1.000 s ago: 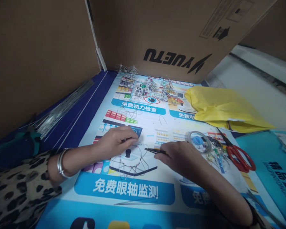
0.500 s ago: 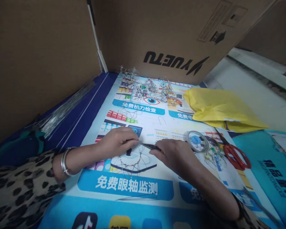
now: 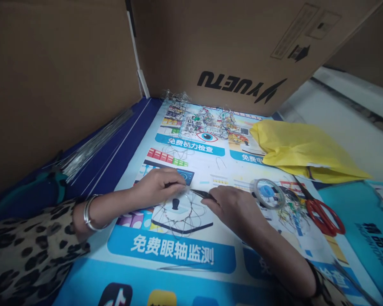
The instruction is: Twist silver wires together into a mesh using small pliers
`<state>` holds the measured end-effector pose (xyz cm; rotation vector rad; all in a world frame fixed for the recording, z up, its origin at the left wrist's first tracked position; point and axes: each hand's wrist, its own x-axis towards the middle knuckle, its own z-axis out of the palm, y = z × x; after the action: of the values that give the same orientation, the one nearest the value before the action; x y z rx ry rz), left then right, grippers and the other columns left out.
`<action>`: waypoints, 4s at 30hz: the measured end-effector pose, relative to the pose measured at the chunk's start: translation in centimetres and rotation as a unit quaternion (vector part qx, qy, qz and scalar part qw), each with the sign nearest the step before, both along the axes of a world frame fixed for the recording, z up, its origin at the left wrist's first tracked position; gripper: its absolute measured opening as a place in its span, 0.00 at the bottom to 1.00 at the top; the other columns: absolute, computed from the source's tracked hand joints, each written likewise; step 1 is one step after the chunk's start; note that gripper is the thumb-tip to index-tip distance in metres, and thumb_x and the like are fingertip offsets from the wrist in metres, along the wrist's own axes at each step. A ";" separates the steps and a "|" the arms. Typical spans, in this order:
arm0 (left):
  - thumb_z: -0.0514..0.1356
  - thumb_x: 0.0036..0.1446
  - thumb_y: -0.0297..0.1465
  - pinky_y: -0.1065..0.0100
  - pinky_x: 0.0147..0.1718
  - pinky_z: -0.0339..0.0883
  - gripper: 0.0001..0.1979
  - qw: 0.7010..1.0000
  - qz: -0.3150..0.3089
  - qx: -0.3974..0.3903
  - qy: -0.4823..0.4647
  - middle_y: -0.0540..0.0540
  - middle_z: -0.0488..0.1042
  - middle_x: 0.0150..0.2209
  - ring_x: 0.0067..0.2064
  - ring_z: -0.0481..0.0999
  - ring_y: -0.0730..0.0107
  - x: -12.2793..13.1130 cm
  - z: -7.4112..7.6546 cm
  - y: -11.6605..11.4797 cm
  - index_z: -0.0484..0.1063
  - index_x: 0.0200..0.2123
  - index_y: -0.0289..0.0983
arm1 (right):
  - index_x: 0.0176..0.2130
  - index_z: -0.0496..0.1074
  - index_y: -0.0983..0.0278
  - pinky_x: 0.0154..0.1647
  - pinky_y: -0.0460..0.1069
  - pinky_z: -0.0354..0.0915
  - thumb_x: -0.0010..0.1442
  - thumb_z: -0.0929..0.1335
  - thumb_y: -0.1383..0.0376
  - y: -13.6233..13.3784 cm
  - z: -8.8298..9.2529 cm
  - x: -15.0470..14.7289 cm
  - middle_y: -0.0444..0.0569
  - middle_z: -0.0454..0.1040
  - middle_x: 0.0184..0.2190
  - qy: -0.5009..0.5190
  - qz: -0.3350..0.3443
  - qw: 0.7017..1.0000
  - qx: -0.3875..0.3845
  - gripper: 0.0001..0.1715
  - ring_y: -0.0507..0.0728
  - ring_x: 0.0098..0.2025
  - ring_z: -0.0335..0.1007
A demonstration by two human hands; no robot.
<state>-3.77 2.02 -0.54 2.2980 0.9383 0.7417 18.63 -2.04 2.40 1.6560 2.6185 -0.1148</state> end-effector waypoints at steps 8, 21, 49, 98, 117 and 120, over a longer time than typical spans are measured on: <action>0.53 0.55 0.24 0.74 0.29 0.61 0.08 0.999 -0.017 0.038 0.032 0.48 0.72 0.28 0.31 0.70 0.73 0.0 0.1 -0.2 0.73 0.31 0.35 | 0.29 0.68 0.63 0.27 0.47 0.49 0.60 0.62 0.57 0.0 -0.9 -0.1 0.46 0.72 0.27 0.008 0.005 1.000 0.005 0.15 0.53 0.30 0.66; 0.53 0.59 0.28 0.74 0.31 0.60 0.09 0.995 -0.047 0.061 0.061 0.48 0.72 0.29 0.32 0.70 0.73 -0.8 0.2 -0.3 0.72 0.33 0.36 | 0.31 0.68 0.64 0.31 0.47 0.54 0.61 0.62 0.60 -0.3 -0.7 0.3 0.48 0.69 0.27 0.074 0.025 0.994 0.076 0.12 0.54 0.32 0.64; 0.50 0.60 0.29 0.73 0.34 0.61 0.10 0.997 0.006 -0.011 0.075 0.48 0.71 0.32 0.35 0.70 0.72 -1.7 0.3 -0.9 0.71 0.36 0.35 | 0.28 0.67 0.63 0.31 0.50 0.48 0.57 0.67 0.64 -2.2 -1.4 -1.7 0.45 0.66 0.24 -0.015 0.095 0.988 0.123 0.06 0.55 0.29 0.59; 0.48 0.61 0.29 0.72 0.33 0.60 0.09 0.997 0.009 0.007 0.080 0.47 0.68 0.33 0.35 0.68 0.71 -1.6 -0.4 -1.3 0.67 0.36 0.36 | 0.26 0.67 0.63 0.29 0.48 0.49 0.57 0.66 0.61 -1.1 -1.1 -1.4 0.45 0.67 0.23 0.025 0.086 0.992 0.087 0.11 0.53 0.28 0.61; 0.49 0.61 0.27 0.74 0.32 0.60 0.06 0.997 -0.009 0.066 0.035 0.48 0.69 0.31 0.34 0.68 0.73 -1.5 -0.7 -1.6 0.66 0.35 0.35 | 0.27 0.67 0.64 0.29 0.47 0.50 0.60 0.63 0.59 -0.8 -1.2 -1.3 0.45 0.68 0.24 0.071 0.076 0.995 0.009 0.13 0.53 0.28 0.62; 0.50 0.60 0.26 0.74 0.31 0.60 0.05 0.996 -0.012 0.084 0.029 0.48 0.70 0.32 0.34 0.68 0.73 -1.5 -0.6 -1.7 0.66 0.35 0.36 | 0.27 0.67 0.64 0.29 0.47 0.50 0.60 0.63 0.59 -0.6 -1.2 -1.3 0.45 0.69 0.24 0.074 0.081 0.994 0.014 0.13 0.53 0.28 0.62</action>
<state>-5.32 0.37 -1.18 2.4844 0.9042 0.7728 17.32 -2.66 1.18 1.4882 2.8645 -0.2032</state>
